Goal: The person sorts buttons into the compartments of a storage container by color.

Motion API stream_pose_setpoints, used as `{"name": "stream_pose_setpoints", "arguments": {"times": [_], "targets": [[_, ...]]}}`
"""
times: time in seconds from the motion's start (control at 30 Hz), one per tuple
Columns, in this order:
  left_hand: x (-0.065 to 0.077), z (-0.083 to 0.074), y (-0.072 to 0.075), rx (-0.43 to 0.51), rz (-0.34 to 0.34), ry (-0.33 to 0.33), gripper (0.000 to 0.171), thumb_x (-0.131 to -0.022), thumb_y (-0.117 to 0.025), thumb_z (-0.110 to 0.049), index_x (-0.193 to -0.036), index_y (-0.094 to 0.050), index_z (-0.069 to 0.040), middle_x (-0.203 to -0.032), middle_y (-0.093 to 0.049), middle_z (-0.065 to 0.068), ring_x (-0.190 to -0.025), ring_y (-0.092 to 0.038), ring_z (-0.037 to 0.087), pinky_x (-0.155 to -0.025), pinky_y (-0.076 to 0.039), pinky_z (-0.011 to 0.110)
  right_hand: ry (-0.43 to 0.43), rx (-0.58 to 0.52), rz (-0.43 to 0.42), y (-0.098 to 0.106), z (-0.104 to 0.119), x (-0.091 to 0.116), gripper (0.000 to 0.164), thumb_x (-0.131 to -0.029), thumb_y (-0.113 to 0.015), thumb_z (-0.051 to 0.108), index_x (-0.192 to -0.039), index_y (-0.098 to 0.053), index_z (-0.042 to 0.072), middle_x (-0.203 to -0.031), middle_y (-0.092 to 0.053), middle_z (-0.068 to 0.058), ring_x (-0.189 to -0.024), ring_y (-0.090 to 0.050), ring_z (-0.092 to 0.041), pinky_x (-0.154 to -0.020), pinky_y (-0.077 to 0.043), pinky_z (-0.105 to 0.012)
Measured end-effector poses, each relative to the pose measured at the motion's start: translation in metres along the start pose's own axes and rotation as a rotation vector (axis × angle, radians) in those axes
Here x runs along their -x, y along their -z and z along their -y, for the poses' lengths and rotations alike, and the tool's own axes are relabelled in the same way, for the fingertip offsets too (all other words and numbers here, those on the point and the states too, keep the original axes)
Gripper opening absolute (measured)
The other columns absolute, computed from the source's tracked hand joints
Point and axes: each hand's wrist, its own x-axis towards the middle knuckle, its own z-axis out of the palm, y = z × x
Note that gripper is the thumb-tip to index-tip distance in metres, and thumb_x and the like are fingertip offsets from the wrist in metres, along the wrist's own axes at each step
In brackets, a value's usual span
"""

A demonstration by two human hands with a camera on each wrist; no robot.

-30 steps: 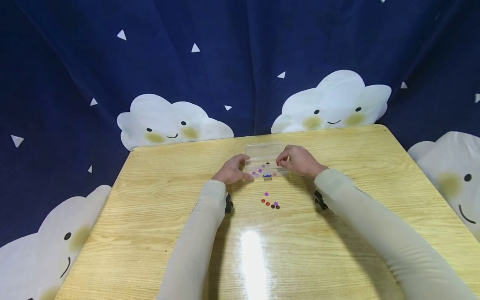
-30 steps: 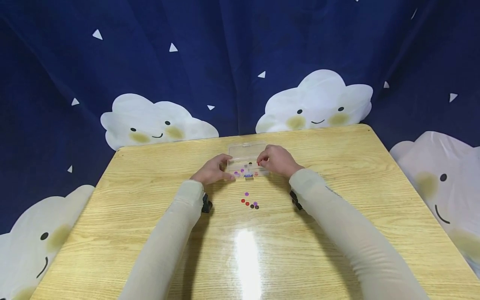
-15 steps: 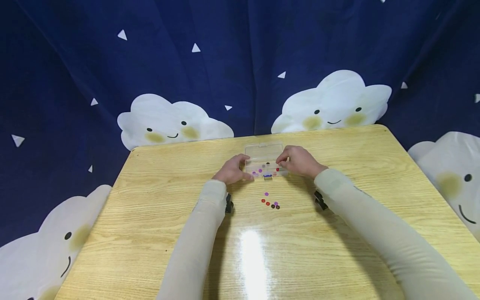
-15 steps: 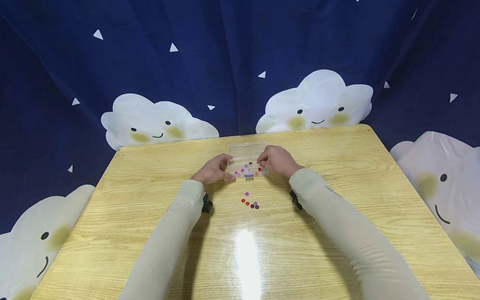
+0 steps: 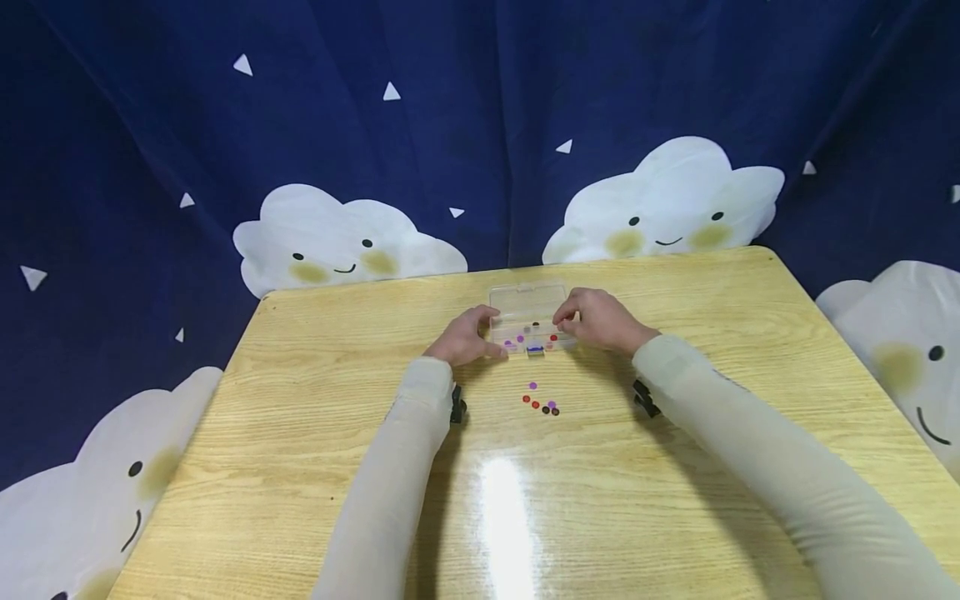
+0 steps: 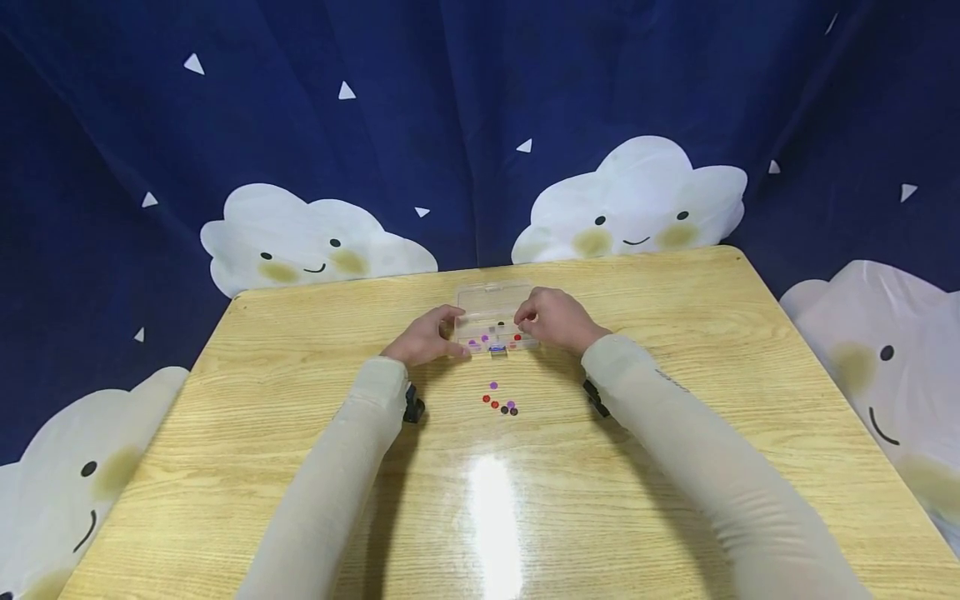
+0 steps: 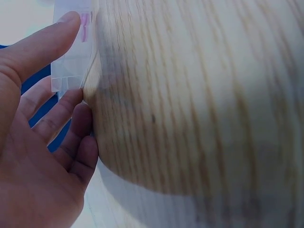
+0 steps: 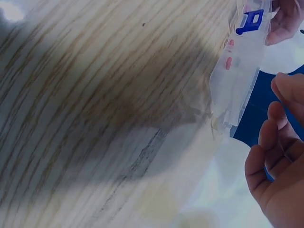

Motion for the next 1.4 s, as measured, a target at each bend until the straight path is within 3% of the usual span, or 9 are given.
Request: {"name": "stream_pose_setpoints", "arguments": {"times": [0.23,0.8,1.17,1.4], "targets": [[0.000,-0.001,0.000,0.003,-0.002,-0.002,0.078,-0.080,-0.084,-0.021,-0.147,-0.045,-0.018,-0.145,-0.049,0.009,-0.128,-0.050,0.028,-0.113,-0.041,0.043,0.060,0.026,0.026,0.001,0.010,0.006,0.015,-0.091,-0.068,0.012,-0.102,-0.078,0.006,-0.101,-0.067,-0.008,-0.081,-0.061,-0.019,-0.079,-0.053,-0.041],[0.001,-0.001,0.000,-0.004,-0.015,0.012,0.077,-0.080,-0.084,-0.022,-0.146,-0.046,-0.019,-0.144,-0.050,0.009,-0.132,-0.049,0.027,-0.115,-0.039,0.042,0.216,0.051,0.130,-0.005,0.044,0.023,0.016,-0.090,-0.070,0.007,-0.103,-0.078,0.010,-0.102,-0.065,-0.003,-0.087,-0.063,-0.019,-0.079,-0.055,-0.036],[-0.001,0.000,0.000,0.005,-0.007,0.003,0.078,-0.079,-0.085,-0.022,-0.147,-0.046,-0.019,-0.145,-0.050,0.009,-0.132,-0.048,0.028,-0.115,-0.039,0.043,0.291,0.056,0.234,-0.018,0.040,0.038,0.018,-0.088,-0.069,0.002,-0.095,-0.079,0.016,-0.093,-0.066,0.004,-0.082,-0.060,-0.008,-0.076,-0.055,-0.029],[-0.001,0.001,0.000,0.012,0.001,-0.004,0.079,-0.079,-0.085,-0.022,-0.147,-0.046,-0.019,-0.145,-0.050,0.009,-0.133,-0.048,0.029,-0.115,-0.040,0.044,0.359,0.035,0.226,-0.027,0.032,0.044,0.027,-0.083,-0.068,-0.003,-0.090,-0.080,0.020,-0.088,-0.064,0.005,-0.077,-0.056,-0.006,-0.071,-0.052,-0.025]]}}
